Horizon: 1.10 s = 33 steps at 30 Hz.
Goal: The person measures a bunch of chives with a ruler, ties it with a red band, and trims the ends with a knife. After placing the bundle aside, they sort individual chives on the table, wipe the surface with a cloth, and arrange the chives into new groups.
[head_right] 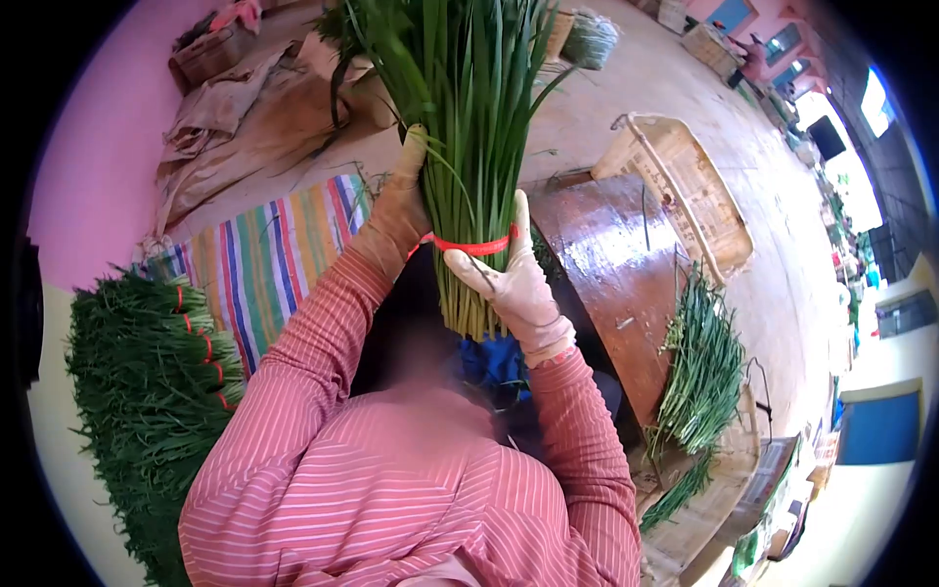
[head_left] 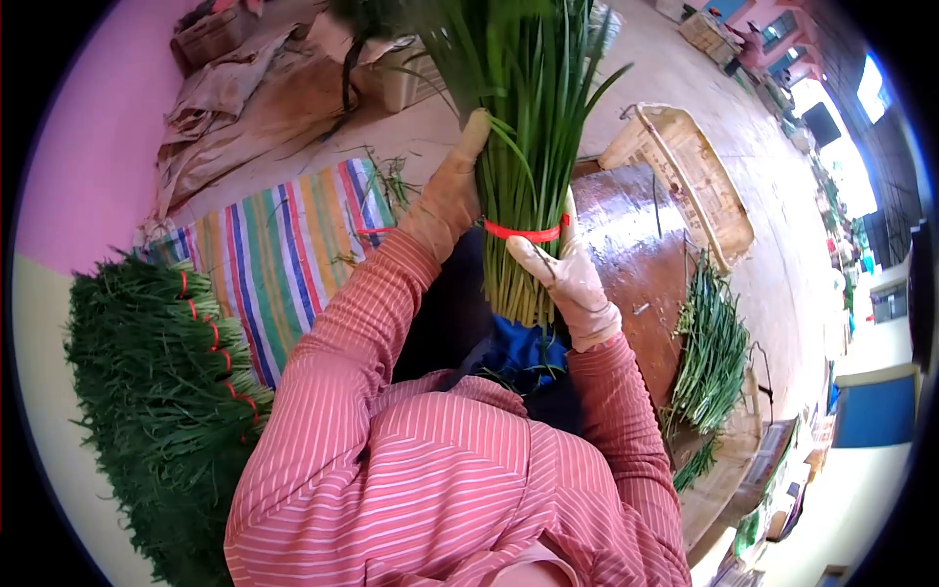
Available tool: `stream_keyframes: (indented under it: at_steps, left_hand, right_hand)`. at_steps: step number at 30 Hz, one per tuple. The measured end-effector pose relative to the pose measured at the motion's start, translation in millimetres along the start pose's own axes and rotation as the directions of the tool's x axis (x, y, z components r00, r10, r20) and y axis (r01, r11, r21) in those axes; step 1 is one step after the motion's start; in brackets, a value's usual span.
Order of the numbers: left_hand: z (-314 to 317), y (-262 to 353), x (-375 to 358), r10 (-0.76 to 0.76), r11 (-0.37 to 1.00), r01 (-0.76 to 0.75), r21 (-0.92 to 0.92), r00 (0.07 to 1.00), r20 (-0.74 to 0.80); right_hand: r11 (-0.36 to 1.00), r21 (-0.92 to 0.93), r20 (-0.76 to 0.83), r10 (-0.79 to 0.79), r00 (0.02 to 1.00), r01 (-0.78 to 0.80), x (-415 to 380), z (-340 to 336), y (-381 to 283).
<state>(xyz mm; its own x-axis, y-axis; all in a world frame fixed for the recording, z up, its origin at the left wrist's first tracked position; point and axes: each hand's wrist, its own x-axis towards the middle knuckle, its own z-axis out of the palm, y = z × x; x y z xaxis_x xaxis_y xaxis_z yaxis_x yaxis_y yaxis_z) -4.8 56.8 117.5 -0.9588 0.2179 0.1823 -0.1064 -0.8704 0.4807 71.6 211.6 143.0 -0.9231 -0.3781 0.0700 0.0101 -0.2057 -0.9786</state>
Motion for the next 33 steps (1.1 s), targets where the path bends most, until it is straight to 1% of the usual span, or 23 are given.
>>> stream_keyframes:
  at_steps: [1, 2, 3, 4, 5, 6, 8, 9, 12, 14, 15, 16, 18, 20, 22, 23, 25, 26, 27, 28, 30, 32, 33]
  left_hand:
    - [-4, -9, 3, -0.020, 0.996, 0.023, -0.091, 0.999, 0.039]
    - [-8, -18, 6, -0.038, 0.982, 0.052, -0.180, 0.996, 0.079]
    - [-12, -27, 11, -0.061, 0.981, 0.077, -0.176, 0.994, 0.095]
    - [-17, -35, 16, -0.081, 0.950, 0.108, -0.292, 0.991, 0.102]
    - [-21, -43, 20, -0.101, 0.905, 0.137, -0.403, 0.989, 0.109]
    - [-27, -51, 23, -0.123, 0.903, 0.162, -0.398, 0.985, 0.121]
    - [-45, -67, 23, -0.035, 0.935, 0.067, -0.347, 0.995, 0.097]
    - [-59, -76, 22, 0.008, 0.958, 0.003, -0.287, 0.999, 0.038]
    - [-69, -73, 16, 0.028, 0.949, -0.002, -0.316, 0.997, 0.077]
    - [-66, -66, 14, 0.032, 0.939, 0.014, -0.343, 0.992, 0.126]
    - [-63, -62, 12, 0.034, 0.935, 0.022, -0.353, 0.988, 0.151]
    - [-60, -57, 10, 0.032, 0.932, 0.035, -0.360, 0.984, 0.177]
    - [-55, -53, 8, 0.027, 0.926, 0.059, -0.373, 0.975, 0.221]
    - [-50, -50, 7, 0.030, 0.920, 0.072, -0.384, 0.967, 0.254]
    - [-45, -48, 7, 0.030, 0.914, 0.087, -0.395, 0.959, 0.281]
    - [-42, -48, 6, 0.033, 0.913, 0.093, -0.397, 0.954, 0.299]
    - [-33, -47, 6, 0.035, 0.907, 0.113, -0.405, 0.940, 0.341]
    - [-19, -43, 4, 0.034, 0.908, 0.121, -0.401, 0.933, 0.358]
    - [-4, -41, 0, 0.016, 0.922, 0.160, -0.352, 0.894, 0.449]
    - [-1, -42, 1, 0.014, 0.928, 0.157, -0.337, 0.891, 0.454]
    - [-6, -48, 10, 0.010, 0.962, 0.110, -0.250, 0.900, 0.435]
    - [-17, -57, 18, 0.005, 0.996, 0.032, -0.084, 0.914, 0.406]
    - [-23, -63, 23, 0.008, 0.997, -0.041, 0.072, 0.913, 0.408]
  right_hand:
    - [0.996, -0.062, -0.067, -0.073, 0.995, 0.069, -3, 1, 6]
    - [0.948, -0.288, -0.135, -0.181, 0.974, 0.136, -5, 2, 8]
    - [0.892, -0.421, -0.169, -0.255, 0.952, 0.164, -9, -1, 16]
    - [0.818, -0.547, -0.192, -0.328, 0.925, 0.176, -13, -3, 22]
    - [0.634, -0.751, -0.185, -0.469, 0.863, 0.183, -19, 2, 22]
    - [0.513, -0.823, -0.109, -0.562, 0.820, 0.242, -27, 8, 17]
    - [0.407, -0.888, -0.051, -0.552, 0.832, 0.216, -40, 8, 20]
    - [0.338, -0.920, -0.021, -0.552, 0.834, 0.200, -49, 7, 25]
    - [0.246, -0.962, 0.016, -0.389, 0.921, 0.121, -87, -5, 38]
    - [0.293, -0.954, -0.015, -0.255, 0.967, 0.063, -114, -27, 64]
    - [0.233, -0.971, -0.068, -0.070, 0.995, -0.050, -124, -39, 73]
    - [0.102, -0.986, -0.131, 0.007, 0.991, -0.131, -138, -57, 91]
    - [0.306, -0.900, -0.312, 0.042, 0.949, -0.309, -143, -76, 83]
    - [0.323, -0.932, -0.275, -0.325, 0.905, -0.167, -126, -86, 61]
    - [0.387, -0.921, -0.252, -0.506, 0.825, -0.044, -97, -90, 41]
    - [0.426, -0.904, -0.237, -0.542, 0.806, 0.020, -83, -87, 27]
    - [0.592, -0.802, -0.261, -0.460, 0.849, 0.075, -61, -69, 4]
    - [0.515, -0.853, -0.187, -0.453, 0.872, 0.084, -53, -58, -9]
    - [0.534, -0.832, -0.140, -0.464, 0.875, 0.150, -40, -51, -9]
    - [0.516, -0.838, -0.084, -0.444, 0.892, 0.178, -30, -41, -18]
    - [0.549, -0.774, 0.004, -0.493, 0.870, 0.315, -6, -33, -24]
    - [0.835, -0.396, -0.004, -0.419, 0.908, 0.384, 18, -28, -34]
    - [0.938, -0.211, 0.093, -0.260, 0.961, 0.274, 25, -28, -50]
